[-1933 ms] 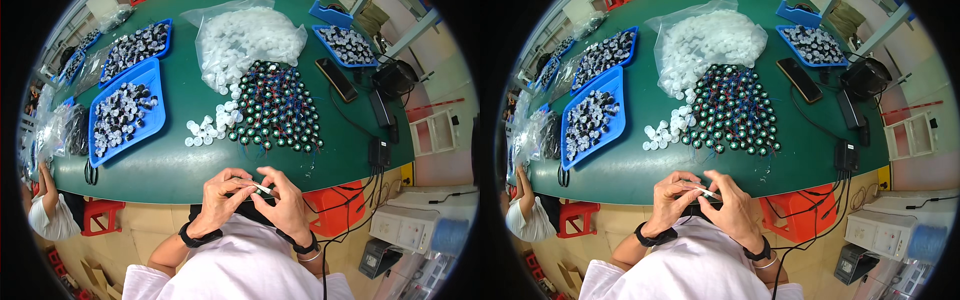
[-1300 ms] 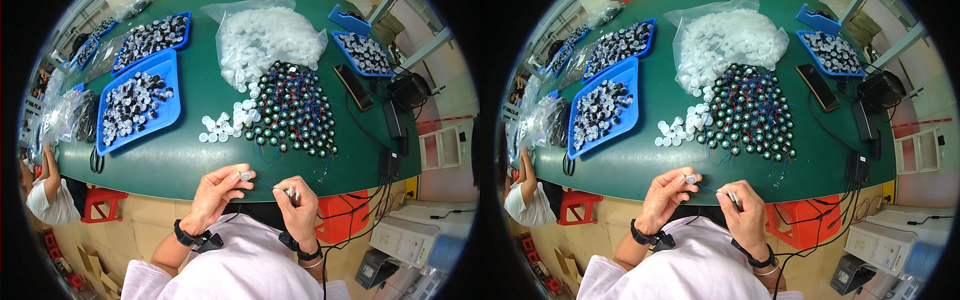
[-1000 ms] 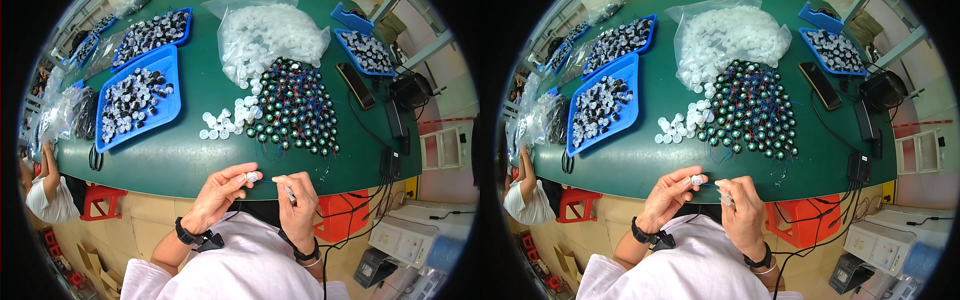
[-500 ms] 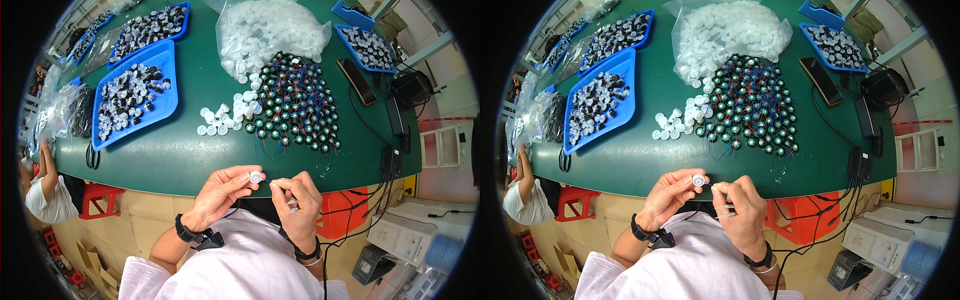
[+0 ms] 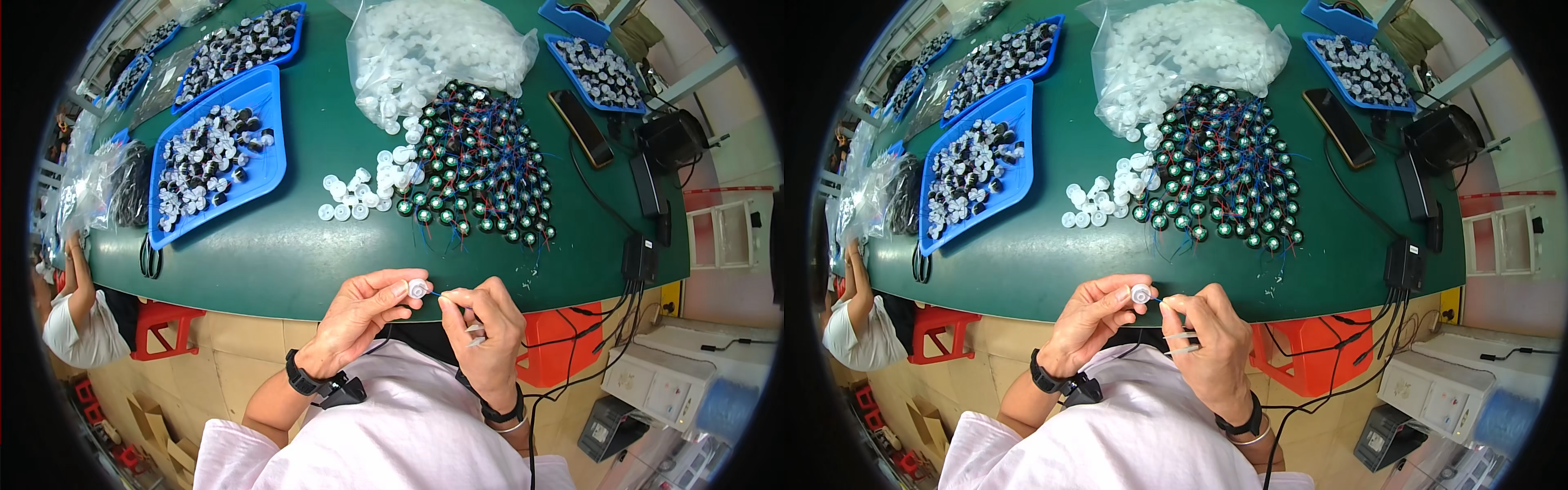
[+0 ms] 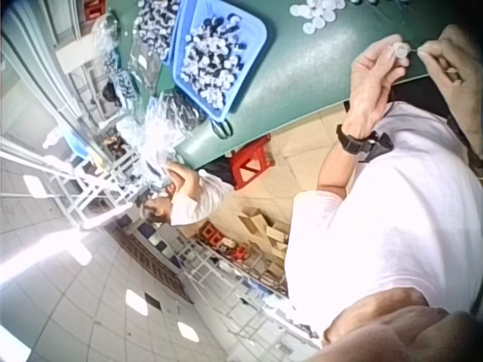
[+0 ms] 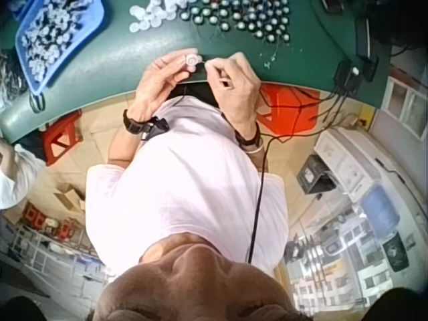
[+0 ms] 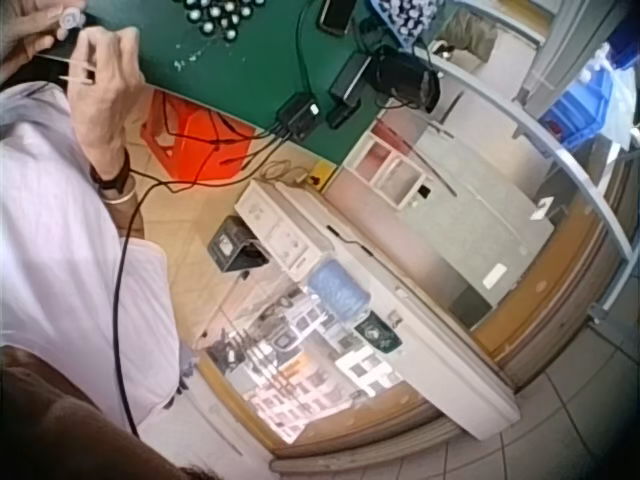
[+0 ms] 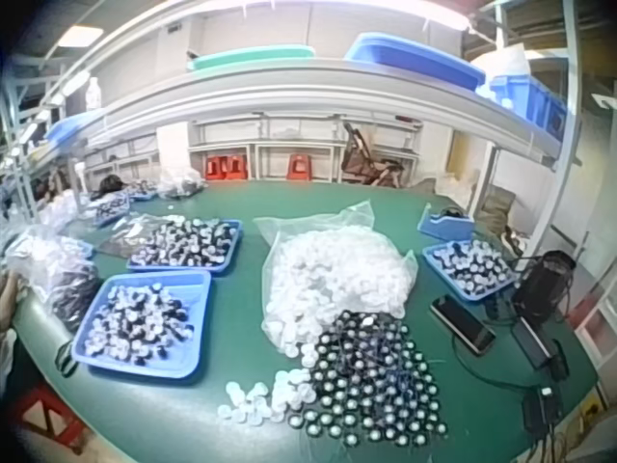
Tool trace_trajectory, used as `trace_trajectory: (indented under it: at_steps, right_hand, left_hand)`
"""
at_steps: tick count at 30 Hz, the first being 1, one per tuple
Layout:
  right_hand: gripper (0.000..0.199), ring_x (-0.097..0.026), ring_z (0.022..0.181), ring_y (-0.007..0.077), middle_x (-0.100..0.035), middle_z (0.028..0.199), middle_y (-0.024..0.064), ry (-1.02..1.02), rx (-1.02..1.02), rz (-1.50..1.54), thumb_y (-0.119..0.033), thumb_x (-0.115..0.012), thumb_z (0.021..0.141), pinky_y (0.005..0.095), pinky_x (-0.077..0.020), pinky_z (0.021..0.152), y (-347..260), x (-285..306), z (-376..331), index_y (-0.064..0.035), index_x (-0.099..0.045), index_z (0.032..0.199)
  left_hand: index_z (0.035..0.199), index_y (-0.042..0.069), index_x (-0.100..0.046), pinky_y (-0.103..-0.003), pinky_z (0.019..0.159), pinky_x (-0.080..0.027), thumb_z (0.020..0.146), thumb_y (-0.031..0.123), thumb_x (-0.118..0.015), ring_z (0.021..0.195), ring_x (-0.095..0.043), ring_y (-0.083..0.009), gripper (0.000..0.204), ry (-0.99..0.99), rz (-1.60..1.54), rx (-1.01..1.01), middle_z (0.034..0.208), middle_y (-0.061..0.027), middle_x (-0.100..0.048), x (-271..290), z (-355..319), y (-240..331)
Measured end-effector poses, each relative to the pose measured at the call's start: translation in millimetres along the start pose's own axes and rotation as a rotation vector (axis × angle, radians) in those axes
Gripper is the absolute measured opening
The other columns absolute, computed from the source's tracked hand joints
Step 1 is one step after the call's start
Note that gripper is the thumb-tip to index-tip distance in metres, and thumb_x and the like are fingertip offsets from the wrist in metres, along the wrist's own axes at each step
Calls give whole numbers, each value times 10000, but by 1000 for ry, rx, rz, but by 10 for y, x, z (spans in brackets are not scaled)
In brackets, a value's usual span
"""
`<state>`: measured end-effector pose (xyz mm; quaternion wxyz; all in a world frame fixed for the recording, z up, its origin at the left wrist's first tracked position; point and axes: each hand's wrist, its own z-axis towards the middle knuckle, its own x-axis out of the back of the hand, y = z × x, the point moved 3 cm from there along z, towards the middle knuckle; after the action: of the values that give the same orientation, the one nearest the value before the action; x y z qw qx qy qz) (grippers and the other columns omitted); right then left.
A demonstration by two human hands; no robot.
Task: Assembling small LED lighting components by fitting caps and wires together.
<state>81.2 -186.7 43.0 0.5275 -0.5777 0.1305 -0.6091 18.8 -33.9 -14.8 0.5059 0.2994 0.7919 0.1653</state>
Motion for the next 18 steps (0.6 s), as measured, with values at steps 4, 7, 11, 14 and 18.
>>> trace_trajectory:
  at_steps: [4,7,11,14,18]
  right_hand:
    - [162,-530,532,138,-503,699,41,0,-3,-10,2,-719,730,271,-430,428,-3,-5,6,-58,-635,853]
    - [164,-436,512,76,-491,671,8,41,-36,24,47,-718,710,230,-328,439,5,-22,2,-56,-664,826]
    - [165,-439,507,79,-489,669,9,44,-33,14,47,-717,709,230,-334,440,15,-21,-3,-57,-663,825]
    - [167,-442,505,78,-490,668,9,42,-30,11,46,-719,707,229,-338,441,3,-14,-2,-58,-663,825]
    - [173,-443,501,76,-487,665,8,41,-23,24,46,-723,701,230,-340,438,-8,-37,2,-59,-662,826]
  left_hand:
    - [1177,-21,-588,-199,757,-553,916,101,-578,865,-638,-104,289,18,13,-8,1048,-105,-658,6,1,1]
    - [1174,-23,-590,-200,755,-554,912,91,-581,862,-643,-108,285,29,1,-2,1035,-104,-662,6,-2,-4]
    - [1169,-26,-591,-201,751,-557,907,84,-586,866,-648,-113,284,37,-3,-5,1027,-106,-665,6,-8,-5]
    - [1165,-26,-594,-201,748,-559,905,82,-589,864,-648,-113,282,38,0,-3,1023,-104,-665,-7,-6,0]
    - [1160,-24,-599,-200,746,-561,902,83,-594,854,-645,-109,279,32,1,6,1007,-97,-665,-12,0,-22]
